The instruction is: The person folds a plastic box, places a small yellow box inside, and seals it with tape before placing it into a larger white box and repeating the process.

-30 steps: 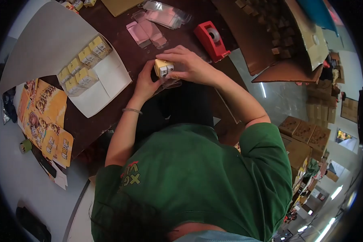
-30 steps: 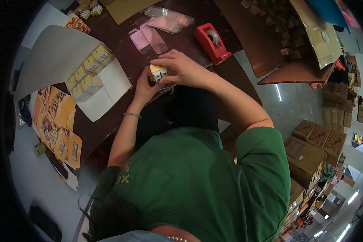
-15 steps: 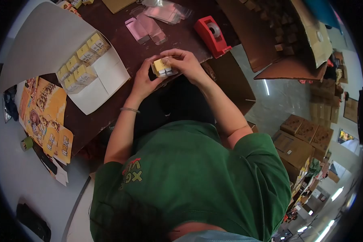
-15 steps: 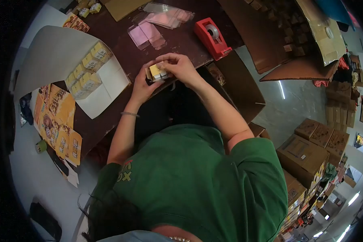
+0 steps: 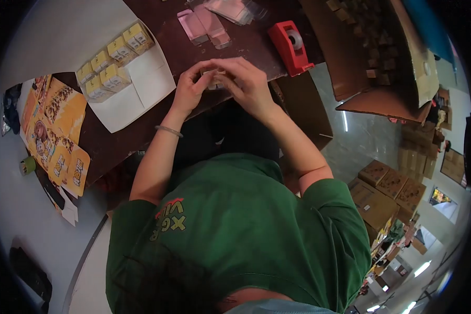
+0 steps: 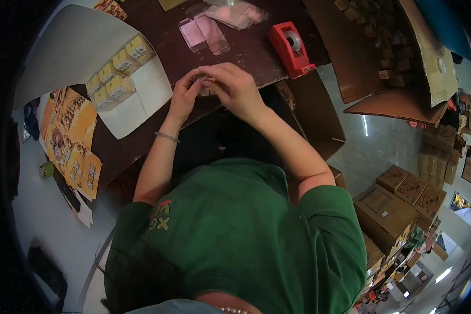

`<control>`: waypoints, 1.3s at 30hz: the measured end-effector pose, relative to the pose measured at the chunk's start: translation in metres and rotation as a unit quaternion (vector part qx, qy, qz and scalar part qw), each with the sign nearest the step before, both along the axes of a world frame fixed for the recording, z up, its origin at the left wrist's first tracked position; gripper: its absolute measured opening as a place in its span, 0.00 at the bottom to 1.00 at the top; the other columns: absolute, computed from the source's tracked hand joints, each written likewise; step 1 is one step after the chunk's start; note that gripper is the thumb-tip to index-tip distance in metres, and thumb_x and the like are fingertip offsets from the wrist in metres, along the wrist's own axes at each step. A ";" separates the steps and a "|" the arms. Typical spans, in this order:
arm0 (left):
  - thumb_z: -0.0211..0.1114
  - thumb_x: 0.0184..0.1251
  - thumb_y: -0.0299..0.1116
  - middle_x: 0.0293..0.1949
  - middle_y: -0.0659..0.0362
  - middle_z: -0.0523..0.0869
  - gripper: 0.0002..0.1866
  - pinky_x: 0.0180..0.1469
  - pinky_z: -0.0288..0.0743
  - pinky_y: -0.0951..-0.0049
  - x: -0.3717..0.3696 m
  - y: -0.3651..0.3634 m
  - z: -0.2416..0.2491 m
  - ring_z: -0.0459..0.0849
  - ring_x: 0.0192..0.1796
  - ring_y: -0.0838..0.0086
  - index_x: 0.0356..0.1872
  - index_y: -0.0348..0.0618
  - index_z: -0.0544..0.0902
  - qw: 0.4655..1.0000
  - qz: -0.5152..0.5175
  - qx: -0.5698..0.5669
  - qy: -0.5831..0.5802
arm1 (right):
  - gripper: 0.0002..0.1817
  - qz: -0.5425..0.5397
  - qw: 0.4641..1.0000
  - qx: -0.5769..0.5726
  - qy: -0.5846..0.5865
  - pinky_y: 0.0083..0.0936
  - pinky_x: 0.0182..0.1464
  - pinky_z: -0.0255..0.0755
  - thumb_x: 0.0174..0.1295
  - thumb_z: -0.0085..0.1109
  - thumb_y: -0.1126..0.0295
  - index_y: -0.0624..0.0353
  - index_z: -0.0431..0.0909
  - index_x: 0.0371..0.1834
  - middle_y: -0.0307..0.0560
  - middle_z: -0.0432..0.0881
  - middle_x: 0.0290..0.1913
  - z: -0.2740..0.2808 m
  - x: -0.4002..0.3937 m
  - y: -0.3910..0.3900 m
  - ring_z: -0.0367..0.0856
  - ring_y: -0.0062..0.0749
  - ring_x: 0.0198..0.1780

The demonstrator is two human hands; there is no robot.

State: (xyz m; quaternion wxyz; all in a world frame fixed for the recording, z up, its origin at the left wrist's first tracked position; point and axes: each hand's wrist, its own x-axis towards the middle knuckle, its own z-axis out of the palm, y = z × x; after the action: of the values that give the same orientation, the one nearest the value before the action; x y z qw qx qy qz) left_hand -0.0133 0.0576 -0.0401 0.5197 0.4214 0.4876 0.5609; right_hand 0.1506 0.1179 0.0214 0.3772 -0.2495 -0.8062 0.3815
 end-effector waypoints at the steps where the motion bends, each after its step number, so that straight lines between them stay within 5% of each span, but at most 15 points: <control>1: 0.59 0.74 0.33 0.46 0.61 0.86 0.15 0.55 0.74 0.79 -0.001 -0.001 -0.007 0.81 0.49 0.81 0.55 0.37 0.81 1.000 0.004 0.001 0.006 | 0.16 0.001 0.999 -0.026 -0.043 0.29 0.45 0.77 0.59 0.69 0.70 0.58 0.84 0.51 0.47 0.81 0.40 0.001 0.000 0.007 0.82 0.40 0.42; 5: 0.57 0.75 0.33 0.48 0.61 0.84 0.16 0.56 0.74 0.78 0.005 -0.003 -0.015 0.81 0.51 0.79 0.59 0.38 0.78 0.999 0.033 0.026 -0.018 | 0.13 0.029 0.995 -0.050 -0.084 0.24 0.46 0.74 0.58 0.71 0.69 0.57 0.87 0.46 0.43 0.79 0.39 -0.007 -0.001 0.019 0.79 0.31 0.43; 8: 0.59 0.74 0.36 0.51 0.62 0.82 0.21 0.59 0.73 0.74 0.006 -0.009 -0.021 0.80 0.54 0.76 0.63 0.39 0.73 0.973 0.020 0.029 -0.229 | 0.12 0.038 0.988 -0.131 -0.074 0.25 0.47 0.73 0.58 0.71 0.68 0.56 0.89 0.45 0.42 0.79 0.38 -0.010 -0.003 0.022 0.78 0.30 0.43; 12: 0.77 0.54 0.36 0.55 0.55 0.83 0.35 0.61 0.74 0.67 0.003 -0.019 -0.014 0.83 0.57 0.67 0.63 0.41 0.72 0.983 -0.016 0.049 0.178 | 0.12 0.074 0.970 -0.210 -0.099 0.20 0.44 0.73 0.59 0.71 0.71 0.56 0.89 0.46 0.37 0.78 0.39 -0.005 0.000 0.023 0.78 0.20 0.42; 13: 0.80 0.47 0.33 0.54 0.52 0.84 0.37 0.61 0.75 0.65 0.001 -0.018 -0.013 0.84 0.57 0.64 0.61 0.42 0.73 0.984 -0.026 0.022 0.176 | 0.12 0.084 0.960 -0.240 -0.113 0.19 0.43 0.73 0.59 0.71 0.71 0.56 0.89 0.46 0.37 0.78 0.39 -0.001 -0.001 0.026 0.78 0.19 0.41; 20: 0.78 0.49 0.31 0.51 0.51 0.86 0.32 0.58 0.77 0.66 0.001 -0.016 -0.021 0.85 0.55 0.62 0.58 0.42 0.76 0.986 -0.030 0.012 0.163 | 0.13 0.102 0.918 -0.371 -0.099 0.21 0.38 0.75 0.54 0.75 0.68 0.66 0.83 0.34 0.39 0.81 0.31 -0.024 -0.007 0.039 0.80 0.20 0.34; 23: 0.77 0.51 0.30 0.51 0.51 0.86 0.31 0.58 0.77 0.66 0.016 -0.019 -0.022 0.85 0.55 0.62 0.59 0.42 0.77 0.984 0.048 0.047 0.163 | 0.19 -0.005 0.938 -0.319 -0.134 0.24 0.38 0.75 0.52 0.77 0.63 0.65 0.79 0.35 0.42 0.81 0.28 -0.019 -0.005 0.034 0.80 0.26 0.33; 25: 0.76 0.53 0.29 0.51 0.52 0.86 0.30 0.58 0.77 0.66 0.039 -0.016 -0.019 0.86 0.55 0.62 0.60 0.43 0.76 0.959 0.160 0.087 0.217 | 0.21 -0.101 0.969 -0.138 -0.178 0.23 0.39 0.75 0.54 0.76 0.61 0.62 0.76 0.41 0.42 0.81 0.31 -0.009 -0.002 0.018 0.80 0.26 0.34; 26: 0.75 0.55 0.28 0.59 0.51 0.82 0.33 0.62 0.74 0.64 0.052 -0.022 -0.012 0.82 0.60 0.61 0.65 0.43 0.73 0.955 0.193 0.041 0.220 | 0.25 -0.129 0.970 -0.095 -0.182 0.29 0.41 0.77 0.53 0.75 0.57 0.62 0.76 0.45 0.48 0.81 0.37 -0.009 -0.001 0.003 0.82 0.36 0.35; 27: 0.73 0.57 0.28 0.64 0.50 0.77 0.35 0.66 0.70 0.63 0.063 -0.021 -0.024 0.78 0.64 0.60 0.68 0.41 0.70 0.962 0.202 0.053 0.174 | 0.29 -0.124 0.968 -0.083 -0.200 0.43 0.48 0.77 0.53 0.74 0.53 0.60 0.74 0.50 0.56 0.77 0.53 -0.005 -0.002 -0.015 0.81 0.54 0.50; 28: 0.72 0.58 0.28 0.69 0.49 0.72 0.38 0.69 0.67 0.62 0.072 -0.020 -0.026 0.73 0.69 0.59 0.70 0.40 0.67 0.968 0.208 0.064 0.127 | 0.32 -0.138 0.969 -0.044 -0.201 0.44 0.51 0.77 0.52 0.74 0.52 0.60 0.74 0.53 0.57 0.74 0.56 -0.008 -0.003 -0.024 0.79 0.55 0.53; 29: 0.65 0.65 0.28 0.73 0.47 0.65 0.36 0.73 0.60 0.62 0.074 -0.029 -0.027 0.67 0.73 0.57 0.73 0.36 0.62 0.978 0.138 0.057 0.149 | 0.34 -0.154 0.967 -0.005 -0.203 0.46 0.54 0.76 0.52 0.73 0.50 0.59 0.73 0.56 0.58 0.71 0.60 -0.009 -0.001 -0.028 0.78 0.57 0.56; 32: 0.56 0.71 0.26 0.67 0.49 0.72 0.29 0.73 0.60 0.64 0.042 -0.023 -0.023 0.69 0.71 0.62 0.72 0.35 0.63 0.994 0.078 0.058 0.052 | 0.36 -0.029 0.975 0.021 -0.221 0.43 0.60 0.75 0.53 0.69 0.60 0.57 0.70 0.66 0.59 0.69 0.64 -0.009 0.025 0.003 0.74 0.56 0.62; 35: 0.61 0.72 0.29 0.64 0.53 0.74 0.28 0.70 0.64 0.69 0.036 0.023 0.015 0.72 0.68 0.69 0.71 0.38 0.66 0.997 -0.010 0.015 -0.081 | 0.35 0.102 0.982 0.063 -0.147 0.39 0.64 0.71 0.52 0.64 0.75 0.52 0.70 0.68 0.56 0.67 0.69 -0.015 0.040 0.032 0.72 0.53 0.66; 39: 0.68 0.65 0.34 0.62 0.52 0.77 0.35 0.68 0.66 0.69 0.017 0.070 0.002 0.75 0.65 0.69 0.72 0.41 0.66 0.983 -0.185 -0.009 0.016 | 0.33 0.013 0.971 0.184 -0.153 0.40 0.64 0.70 0.54 0.71 0.65 0.54 0.73 0.65 0.53 0.72 0.66 0.013 0.081 0.057 0.72 0.51 0.65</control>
State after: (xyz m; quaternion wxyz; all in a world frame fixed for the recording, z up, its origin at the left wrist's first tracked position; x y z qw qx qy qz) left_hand 0.0033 0.1273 -0.0377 0.6103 0.5087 0.4143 0.4439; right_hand 0.2320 0.1753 0.0346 0.2835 -0.2207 -0.9139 0.1888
